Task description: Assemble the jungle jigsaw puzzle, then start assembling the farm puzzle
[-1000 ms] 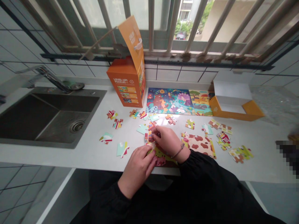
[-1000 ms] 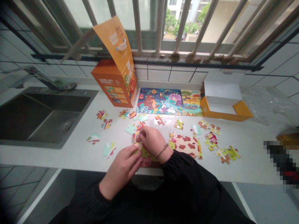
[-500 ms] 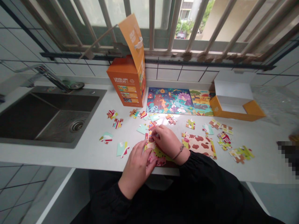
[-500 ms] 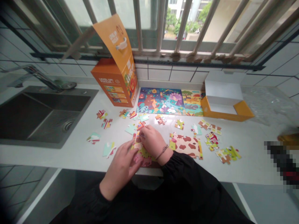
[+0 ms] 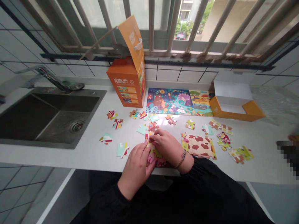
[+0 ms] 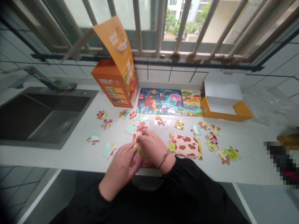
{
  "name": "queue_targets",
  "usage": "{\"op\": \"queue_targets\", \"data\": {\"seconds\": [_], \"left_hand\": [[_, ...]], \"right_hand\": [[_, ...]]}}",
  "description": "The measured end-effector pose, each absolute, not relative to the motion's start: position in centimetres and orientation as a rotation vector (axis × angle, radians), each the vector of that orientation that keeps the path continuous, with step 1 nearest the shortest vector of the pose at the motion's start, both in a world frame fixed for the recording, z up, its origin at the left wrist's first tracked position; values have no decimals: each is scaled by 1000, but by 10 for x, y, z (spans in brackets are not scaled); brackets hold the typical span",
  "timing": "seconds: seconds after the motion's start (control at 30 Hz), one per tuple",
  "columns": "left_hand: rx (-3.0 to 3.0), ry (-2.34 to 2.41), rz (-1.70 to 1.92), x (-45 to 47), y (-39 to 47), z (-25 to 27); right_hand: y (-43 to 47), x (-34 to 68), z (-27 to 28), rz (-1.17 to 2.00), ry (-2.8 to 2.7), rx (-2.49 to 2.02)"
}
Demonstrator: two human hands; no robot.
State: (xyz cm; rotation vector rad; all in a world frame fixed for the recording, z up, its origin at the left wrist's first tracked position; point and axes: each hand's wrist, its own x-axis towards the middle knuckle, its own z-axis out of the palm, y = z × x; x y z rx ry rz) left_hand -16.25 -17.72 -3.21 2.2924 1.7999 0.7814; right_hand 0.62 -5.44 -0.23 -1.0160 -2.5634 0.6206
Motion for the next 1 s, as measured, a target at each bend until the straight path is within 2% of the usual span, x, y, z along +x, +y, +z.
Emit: {"op": "queue_targets", "data": {"seconds": [0.33,0.67,0.83,1.0], "left_hand": [[2261,1834,723,-180,-153,-12],[2376,1791,208,-229,-78,20],[2404,1827,-12,-240,-75,33],[2324,2074,-81,-237,-88,31]], "right_hand": [[-110,74,8,416,-2343,-1047],[-143,133,-11,331,-2141,-1063],[-143,153,-24,296,-2165,-1023],[-138,164,-36,220,-2152,-995]]}}
